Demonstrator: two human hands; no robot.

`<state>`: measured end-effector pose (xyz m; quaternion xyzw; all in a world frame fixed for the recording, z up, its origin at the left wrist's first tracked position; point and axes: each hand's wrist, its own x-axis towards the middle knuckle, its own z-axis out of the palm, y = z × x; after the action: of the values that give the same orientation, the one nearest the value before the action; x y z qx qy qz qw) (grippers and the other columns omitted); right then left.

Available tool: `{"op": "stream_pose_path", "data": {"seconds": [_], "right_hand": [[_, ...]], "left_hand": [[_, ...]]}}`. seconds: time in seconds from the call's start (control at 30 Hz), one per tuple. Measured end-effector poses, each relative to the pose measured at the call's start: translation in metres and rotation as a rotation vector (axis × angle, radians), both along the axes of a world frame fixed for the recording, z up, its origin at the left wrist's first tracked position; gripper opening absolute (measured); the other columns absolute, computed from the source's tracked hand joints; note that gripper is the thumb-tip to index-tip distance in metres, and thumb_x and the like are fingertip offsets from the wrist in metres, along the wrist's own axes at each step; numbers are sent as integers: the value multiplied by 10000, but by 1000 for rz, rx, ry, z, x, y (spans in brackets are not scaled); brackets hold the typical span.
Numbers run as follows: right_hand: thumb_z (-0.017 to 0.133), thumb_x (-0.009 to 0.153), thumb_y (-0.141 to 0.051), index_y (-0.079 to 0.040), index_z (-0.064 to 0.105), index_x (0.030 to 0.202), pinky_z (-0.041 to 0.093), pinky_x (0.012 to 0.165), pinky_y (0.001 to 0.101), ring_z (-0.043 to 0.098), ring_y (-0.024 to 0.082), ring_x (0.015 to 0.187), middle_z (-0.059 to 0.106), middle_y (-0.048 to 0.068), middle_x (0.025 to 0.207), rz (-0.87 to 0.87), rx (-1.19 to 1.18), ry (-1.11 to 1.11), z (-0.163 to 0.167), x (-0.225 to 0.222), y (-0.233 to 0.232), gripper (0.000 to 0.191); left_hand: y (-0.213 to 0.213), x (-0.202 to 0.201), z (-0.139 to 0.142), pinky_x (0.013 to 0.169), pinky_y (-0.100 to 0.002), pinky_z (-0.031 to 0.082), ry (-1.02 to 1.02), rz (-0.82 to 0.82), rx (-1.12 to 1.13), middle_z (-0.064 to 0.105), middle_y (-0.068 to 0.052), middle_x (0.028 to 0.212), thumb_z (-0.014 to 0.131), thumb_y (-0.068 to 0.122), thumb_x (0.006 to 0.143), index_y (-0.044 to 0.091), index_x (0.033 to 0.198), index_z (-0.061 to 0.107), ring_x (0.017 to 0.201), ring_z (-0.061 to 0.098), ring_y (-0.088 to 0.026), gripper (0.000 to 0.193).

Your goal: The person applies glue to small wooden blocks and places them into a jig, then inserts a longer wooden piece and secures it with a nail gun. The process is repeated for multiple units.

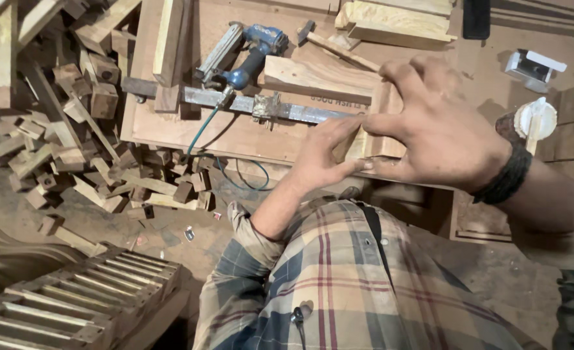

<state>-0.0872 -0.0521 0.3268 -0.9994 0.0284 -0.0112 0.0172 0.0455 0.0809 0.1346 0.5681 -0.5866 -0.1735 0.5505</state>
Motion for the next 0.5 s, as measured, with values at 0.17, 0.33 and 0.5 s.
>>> {"op": "stream_pose_path", "data": {"seconds": [0.17, 0.33, 0.5], "right_hand": [[700, 698, -761, -245, 733, 1155, 350, 971, 636, 405, 472, 1295, 464, 235, 1450, 70, -116, 6, -11, -3, -4, 691], [683, 706, -578, -198, 683, 1143, 325, 1051, 638, 395, 434, 1330, 452, 196, 1490, 96, -59, 28, -4, 0, -6, 579], [460, 944, -496, -39, 453, 1514, 262, 1189, 628, 336, 486, 1468, 384, 338, 1590, 132, 122, -47, 57, 13, -17, 730]], "left_hand": [[0, 3, -3, 1135, -452, 492, -36, -26, -41, 609, -191, 1442, 799, 330, 820, 8, 1423, 552, 1317, 596, -379, 727], [-1, 2, 0, 1122, -456, 487, -47, -15, -44, 619, -198, 1404, 790, 319, 802, -4, 1433, 543, 1279, 597, -381, 751], [-1, -4, -1, 1095, -446, 495, -30, 51, 24, 653, -182, 1334, 849, 410, 783, 30, 1391, 588, 1250, 616, -368, 763]]}}
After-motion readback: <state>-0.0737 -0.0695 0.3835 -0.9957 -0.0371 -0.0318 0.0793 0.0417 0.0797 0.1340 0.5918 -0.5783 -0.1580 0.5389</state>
